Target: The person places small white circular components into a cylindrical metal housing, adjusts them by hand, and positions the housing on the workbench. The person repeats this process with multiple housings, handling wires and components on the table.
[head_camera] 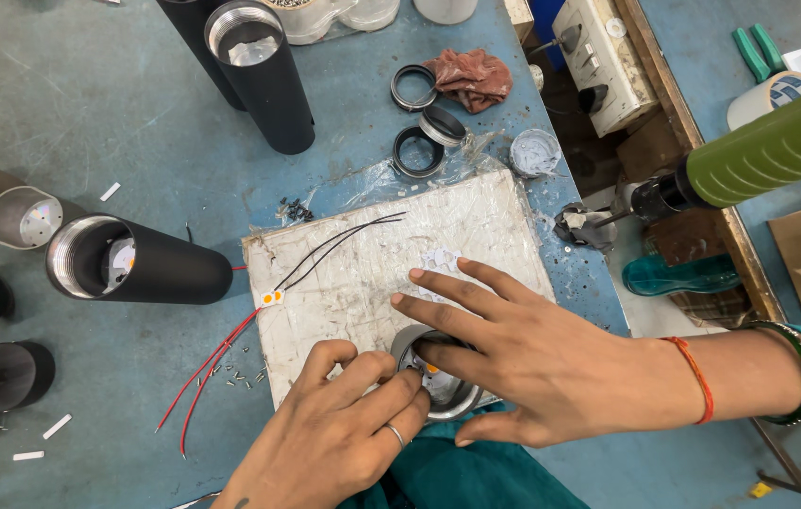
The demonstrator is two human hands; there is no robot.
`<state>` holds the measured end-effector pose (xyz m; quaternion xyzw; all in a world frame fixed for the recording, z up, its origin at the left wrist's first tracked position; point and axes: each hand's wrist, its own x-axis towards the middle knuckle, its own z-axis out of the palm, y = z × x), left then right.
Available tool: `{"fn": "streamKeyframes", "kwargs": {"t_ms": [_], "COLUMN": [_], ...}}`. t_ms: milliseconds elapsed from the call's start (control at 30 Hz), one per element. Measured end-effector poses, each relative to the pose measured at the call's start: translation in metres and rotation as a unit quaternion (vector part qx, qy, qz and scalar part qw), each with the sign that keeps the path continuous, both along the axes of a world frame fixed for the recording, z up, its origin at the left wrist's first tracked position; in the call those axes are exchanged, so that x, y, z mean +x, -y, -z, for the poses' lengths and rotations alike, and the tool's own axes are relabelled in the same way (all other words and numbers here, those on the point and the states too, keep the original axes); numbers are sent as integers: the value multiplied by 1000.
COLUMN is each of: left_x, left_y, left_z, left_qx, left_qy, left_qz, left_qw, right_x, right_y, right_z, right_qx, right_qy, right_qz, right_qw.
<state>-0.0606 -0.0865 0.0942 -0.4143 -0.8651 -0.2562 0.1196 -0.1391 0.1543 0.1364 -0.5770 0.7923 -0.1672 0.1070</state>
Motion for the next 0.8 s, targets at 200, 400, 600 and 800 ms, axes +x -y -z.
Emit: {"fn": "streamKeyframes", "kwargs": {"t_ms": [200, 400, 600, 800], "left_x": [-2, -7, -12, -14], "left_y": [0, 1, -1, 0], "left_z": [-3, -9, -15, -23], "left_qx": [-5, -28, -41, -70], "left_qy": [0, 35, 40, 37], "left_qz": [-5, 24, 36, 54], "left_qw": [1000, 999, 998, 995], "right_x": [2, 5, 4, 4], "right_y": [-8, -17, -19, -18], "right_z": [-4, -5, 0, -2], "right_qx": [-34, -57, -52, -47], "right_qy": [-6, 2, 1, 3], "right_qz": [6, 3, 4, 4], "right_qw": [999, 998, 999, 999]}}
